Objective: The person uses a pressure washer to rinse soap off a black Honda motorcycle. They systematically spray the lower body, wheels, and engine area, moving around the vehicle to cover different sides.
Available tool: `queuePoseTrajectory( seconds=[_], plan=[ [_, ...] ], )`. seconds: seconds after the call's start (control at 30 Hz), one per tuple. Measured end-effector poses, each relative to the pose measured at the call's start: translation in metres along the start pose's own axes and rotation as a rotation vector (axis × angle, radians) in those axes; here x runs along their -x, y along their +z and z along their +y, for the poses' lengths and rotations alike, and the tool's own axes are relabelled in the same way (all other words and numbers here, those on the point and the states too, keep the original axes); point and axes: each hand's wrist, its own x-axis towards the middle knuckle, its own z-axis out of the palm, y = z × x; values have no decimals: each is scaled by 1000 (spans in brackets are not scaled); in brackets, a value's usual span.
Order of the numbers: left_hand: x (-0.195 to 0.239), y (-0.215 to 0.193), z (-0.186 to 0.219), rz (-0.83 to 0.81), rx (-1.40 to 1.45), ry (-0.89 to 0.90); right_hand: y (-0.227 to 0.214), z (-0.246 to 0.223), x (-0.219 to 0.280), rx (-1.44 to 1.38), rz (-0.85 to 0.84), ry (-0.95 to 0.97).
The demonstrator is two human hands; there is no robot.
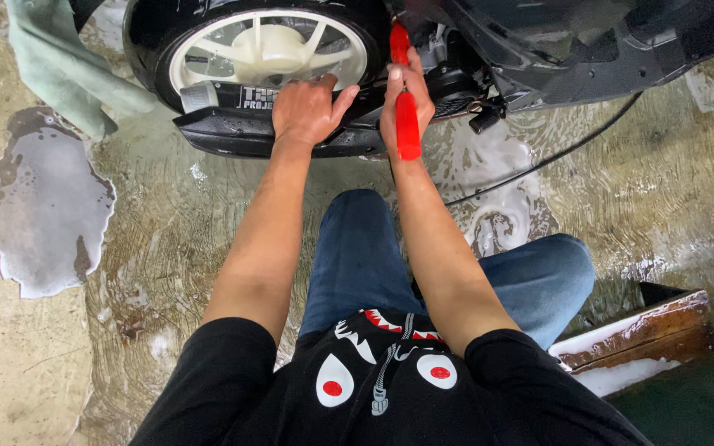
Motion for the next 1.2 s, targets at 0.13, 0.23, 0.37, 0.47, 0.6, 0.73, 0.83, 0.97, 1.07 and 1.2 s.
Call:
queuePoseTrajectory(
  seconds=[0.13, 0.23, 0.37, 0.47, 0.6, 0.73, 0.83, 0.97, 1.07, 1.2],
  plan=[
    [-4, -2, 2, -57, -5, -40, -12, -17, 12, 38, 10, -231],
    [-5, 2, 0, -26, -17, -51, -19, -38, 45, 105, -108, -268],
    [-4, 14, -5, 74, 20, -61, -14, -53, 58, 109, -231, -216],
    [-7, 19, -9, 113, 63, -107, -6, -60, 46, 80, -221, -229],
    [-6, 25, -12, 160, 54, -113, 1, -64, 35, 31, -241, -220],
    [-7, 29, -13, 205, 42, -85, 3, -66, 35, 108, -188, -200],
    [-9, 33, -15, 180, 8, -80, -1, -63, 29, 5, -268, -168],
    [-12, 37, -17, 195, -22, -46, -6, -60, 26, 126, -202, -145],
    [-11, 38, -18, 199, -26, -26, -8, -58, 21, 85, -233, -134],
    [-12, 38, -18, 197, -41, -18, -6, -58, 21, 12, -199, -144]
  ],
)
